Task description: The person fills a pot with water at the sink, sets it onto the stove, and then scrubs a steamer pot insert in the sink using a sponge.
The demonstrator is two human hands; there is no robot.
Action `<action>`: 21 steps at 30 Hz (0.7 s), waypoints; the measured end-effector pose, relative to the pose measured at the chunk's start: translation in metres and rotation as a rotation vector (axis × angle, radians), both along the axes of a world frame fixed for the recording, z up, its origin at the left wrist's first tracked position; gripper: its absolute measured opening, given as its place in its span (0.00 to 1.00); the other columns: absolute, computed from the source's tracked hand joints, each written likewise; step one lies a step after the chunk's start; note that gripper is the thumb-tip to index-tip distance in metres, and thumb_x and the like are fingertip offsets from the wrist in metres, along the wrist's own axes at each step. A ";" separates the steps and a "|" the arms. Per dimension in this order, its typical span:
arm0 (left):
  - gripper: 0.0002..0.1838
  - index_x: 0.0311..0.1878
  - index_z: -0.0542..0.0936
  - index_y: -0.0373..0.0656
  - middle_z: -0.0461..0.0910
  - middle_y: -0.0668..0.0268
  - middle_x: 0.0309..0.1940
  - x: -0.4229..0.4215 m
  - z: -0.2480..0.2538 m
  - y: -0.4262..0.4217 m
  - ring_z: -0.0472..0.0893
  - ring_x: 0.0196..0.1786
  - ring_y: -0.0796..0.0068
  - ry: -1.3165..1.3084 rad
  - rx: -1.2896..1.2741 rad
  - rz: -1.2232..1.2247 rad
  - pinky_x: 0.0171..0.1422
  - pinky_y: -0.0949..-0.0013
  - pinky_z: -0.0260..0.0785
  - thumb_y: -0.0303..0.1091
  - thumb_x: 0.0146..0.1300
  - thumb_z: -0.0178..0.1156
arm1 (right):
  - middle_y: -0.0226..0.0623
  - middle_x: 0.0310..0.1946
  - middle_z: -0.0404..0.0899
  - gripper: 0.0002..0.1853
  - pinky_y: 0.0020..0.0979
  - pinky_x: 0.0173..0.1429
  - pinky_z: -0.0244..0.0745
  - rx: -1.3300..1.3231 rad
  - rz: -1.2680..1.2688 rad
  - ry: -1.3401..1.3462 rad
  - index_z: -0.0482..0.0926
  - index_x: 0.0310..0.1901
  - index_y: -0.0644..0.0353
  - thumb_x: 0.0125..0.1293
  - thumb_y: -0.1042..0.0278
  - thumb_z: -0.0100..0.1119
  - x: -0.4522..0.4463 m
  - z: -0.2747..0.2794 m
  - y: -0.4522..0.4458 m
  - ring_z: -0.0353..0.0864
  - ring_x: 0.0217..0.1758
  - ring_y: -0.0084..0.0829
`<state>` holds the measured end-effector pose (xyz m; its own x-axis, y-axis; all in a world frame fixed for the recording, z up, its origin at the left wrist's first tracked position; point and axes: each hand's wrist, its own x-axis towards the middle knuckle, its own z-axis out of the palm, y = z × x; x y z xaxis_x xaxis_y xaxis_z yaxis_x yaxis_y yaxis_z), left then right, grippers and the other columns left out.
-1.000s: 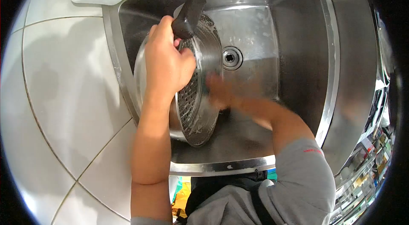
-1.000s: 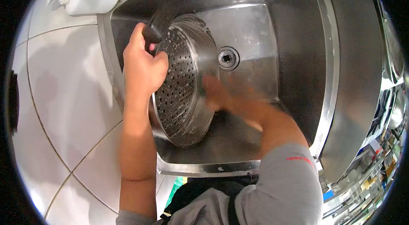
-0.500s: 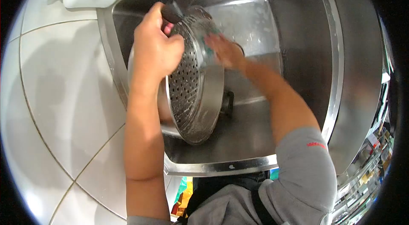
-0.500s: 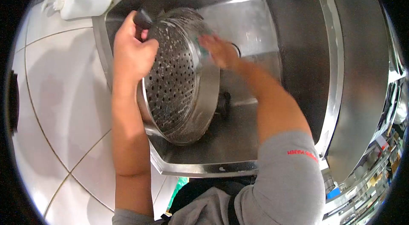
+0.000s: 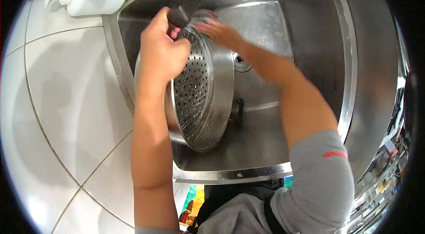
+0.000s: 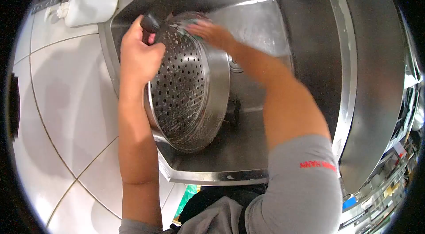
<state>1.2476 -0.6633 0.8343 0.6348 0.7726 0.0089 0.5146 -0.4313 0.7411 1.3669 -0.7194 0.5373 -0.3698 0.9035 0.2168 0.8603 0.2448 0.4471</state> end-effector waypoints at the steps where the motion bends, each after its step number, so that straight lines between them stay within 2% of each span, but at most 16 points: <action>1: 0.25 0.53 0.76 0.30 0.82 0.58 0.35 -0.004 0.000 0.003 0.79 0.34 0.72 0.066 0.020 -0.007 0.46 0.70 0.74 0.19 0.46 0.56 | 0.32 0.82 0.45 0.43 0.44 0.86 0.25 -0.154 -0.140 0.104 0.48 0.80 0.54 0.68 0.46 0.51 -0.013 -0.004 -0.024 0.39 0.85 0.32; 2: 0.25 0.53 0.76 0.30 0.82 0.58 0.35 -0.008 0.001 0.002 0.79 0.34 0.72 0.068 0.024 -0.010 0.46 0.70 0.74 0.19 0.46 0.56 | 0.37 0.82 0.46 0.44 0.47 0.85 0.27 -0.497 -0.180 0.499 0.48 0.79 0.60 0.69 0.47 0.52 -0.035 -0.008 -0.074 0.39 0.85 0.36; 3: 0.23 0.50 0.77 0.31 0.81 0.60 0.33 -0.011 0.001 0.001 0.78 0.33 0.73 0.071 -0.002 0.024 0.44 0.71 0.73 0.19 0.46 0.56 | 0.45 0.81 0.45 0.44 0.52 0.84 0.29 -0.476 -0.209 0.737 0.48 0.78 0.67 0.70 0.47 0.52 -0.073 -0.032 -0.119 0.38 0.85 0.43; 4: 0.20 0.47 0.77 0.33 0.80 0.61 0.32 -0.011 0.003 0.001 0.77 0.32 0.74 0.068 -0.026 0.060 0.43 0.71 0.73 0.19 0.46 0.56 | 0.52 0.80 0.45 0.44 0.56 0.83 0.30 -0.753 -0.358 0.934 0.48 0.77 0.71 0.71 0.46 0.51 -0.113 -0.017 -0.150 0.38 0.84 0.50; 6: 0.16 0.42 0.77 0.35 0.78 0.64 0.29 -0.016 0.005 -0.010 0.73 0.29 0.75 0.078 0.003 0.084 0.40 0.71 0.71 0.19 0.46 0.56 | 0.62 0.76 0.50 0.44 0.52 0.83 0.39 -1.329 -0.304 1.121 0.52 0.74 0.74 0.70 0.45 0.51 -0.143 0.087 -0.177 0.44 0.82 0.54; 7: 0.16 0.42 0.77 0.36 0.77 0.65 0.28 -0.020 0.002 -0.009 0.72 0.29 0.76 0.047 0.032 0.079 0.40 0.71 0.71 0.19 0.46 0.56 | 0.66 0.73 0.57 0.37 0.51 0.81 0.48 -1.500 -0.104 1.118 0.61 0.70 0.76 0.72 0.49 0.50 -0.170 0.090 -0.186 0.55 0.79 0.56; 8: 0.16 0.42 0.78 0.37 0.76 0.66 0.27 -0.021 0.004 -0.010 0.71 0.28 0.76 0.018 0.065 0.078 0.40 0.71 0.71 0.19 0.46 0.55 | 0.67 0.70 0.62 0.31 0.50 0.78 0.55 -1.577 -0.007 1.414 0.67 0.65 0.77 0.75 0.53 0.45 -0.178 0.123 -0.190 0.61 0.75 0.58; 9: 0.12 0.42 0.78 0.37 0.78 0.67 0.27 -0.021 0.016 -0.017 0.73 0.30 0.77 0.082 0.022 0.125 0.41 0.71 0.71 0.23 0.51 0.63 | 0.61 0.74 0.59 0.30 0.46 0.80 0.52 -1.650 0.122 1.638 0.65 0.69 0.73 0.78 0.54 0.38 -0.175 0.162 -0.187 0.58 0.78 0.52; 10: 0.12 0.42 0.78 0.37 0.78 0.67 0.27 -0.023 0.018 -0.019 0.73 0.30 0.77 0.077 0.035 0.117 0.41 0.71 0.71 0.23 0.51 0.63 | 0.61 0.74 0.59 0.30 0.46 0.80 0.52 -1.633 0.124 1.637 0.65 0.69 0.73 0.78 0.54 0.38 -0.165 0.194 -0.171 0.58 0.78 0.52; 12: 0.12 0.42 0.78 0.36 0.80 0.67 0.28 -0.032 0.011 -0.025 0.75 0.31 0.78 -0.058 0.019 0.109 0.41 0.71 0.71 0.30 0.58 0.69 | 0.43 0.69 0.69 0.26 0.39 0.76 0.59 -1.713 -0.210 2.593 0.70 0.66 0.62 0.79 0.52 0.39 -0.144 0.252 -0.135 0.66 0.72 0.38; 13: 0.19 0.44 0.78 0.34 0.81 0.64 0.34 -0.036 0.016 -0.026 0.77 0.34 0.76 -0.019 -0.024 0.082 0.43 0.71 0.71 0.44 0.68 0.66 | 0.34 0.66 0.74 0.24 0.36 0.74 0.62 -1.636 -0.421 3.086 0.73 0.65 0.57 0.79 0.51 0.40 -0.134 0.271 -0.113 0.71 0.69 0.31; 15: 0.21 0.46 0.77 0.34 0.81 0.61 0.36 -0.037 0.011 -0.030 0.78 0.36 0.75 -0.119 -0.008 0.129 0.44 0.71 0.71 0.47 0.70 0.62 | 0.37 0.54 0.81 0.20 0.43 0.66 0.71 -1.029 -0.133 3.760 0.78 0.55 0.56 0.78 0.52 0.40 -0.108 0.284 -0.047 0.79 0.58 0.34; 16: 0.24 0.47 0.77 0.33 0.81 0.59 0.39 -0.040 0.006 -0.031 0.78 0.38 0.74 -0.207 -0.003 0.189 0.44 0.70 0.71 0.51 0.73 0.59 | 0.37 0.48 0.82 0.19 0.45 0.63 0.73 -0.830 0.041 3.888 0.78 0.50 0.57 0.78 0.54 0.39 -0.092 0.268 -0.021 0.79 0.53 0.37; 17: 0.31 0.49 0.76 0.33 0.79 0.54 0.41 -0.042 0.002 -0.028 0.78 0.40 0.67 -0.146 0.024 0.132 0.45 0.67 0.71 0.60 0.75 0.50 | 0.38 0.50 0.82 0.24 0.46 0.65 0.70 -0.613 -0.067 3.890 0.78 0.53 0.57 0.79 0.49 0.36 -0.071 0.255 0.008 0.79 0.54 0.38; 19: 0.33 0.54 0.76 0.33 0.80 0.55 0.46 -0.037 0.008 -0.027 0.78 0.46 0.67 -0.045 0.031 0.100 0.51 0.66 0.71 0.60 0.76 0.45 | 0.39 0.51 0.82 0.28 0.46 0.68 0.68 -0.420 -0.171 3.858 0.78 0.55 0.57 0.80 0.44 0.33 -0.058 0.249 0.026 0.78 0.55 0.40; 21: 0.37 0.58 0.76 0.33 0.81 0.56 0.49 -0.036 0.007 -0.022 0.78 0.51 0.67 0.083 0.101 0.051 0.56 0.65 0.70 0.62 0.78 0.38 | 0.38 0.44 0.81 0.18 0.40 0.56 0.77 -0.202 0.079 3.815 0.78 0.47 0.58 0.78 0.56 0.40 -0.081 0.246 0.018 0.79 0.47 0.33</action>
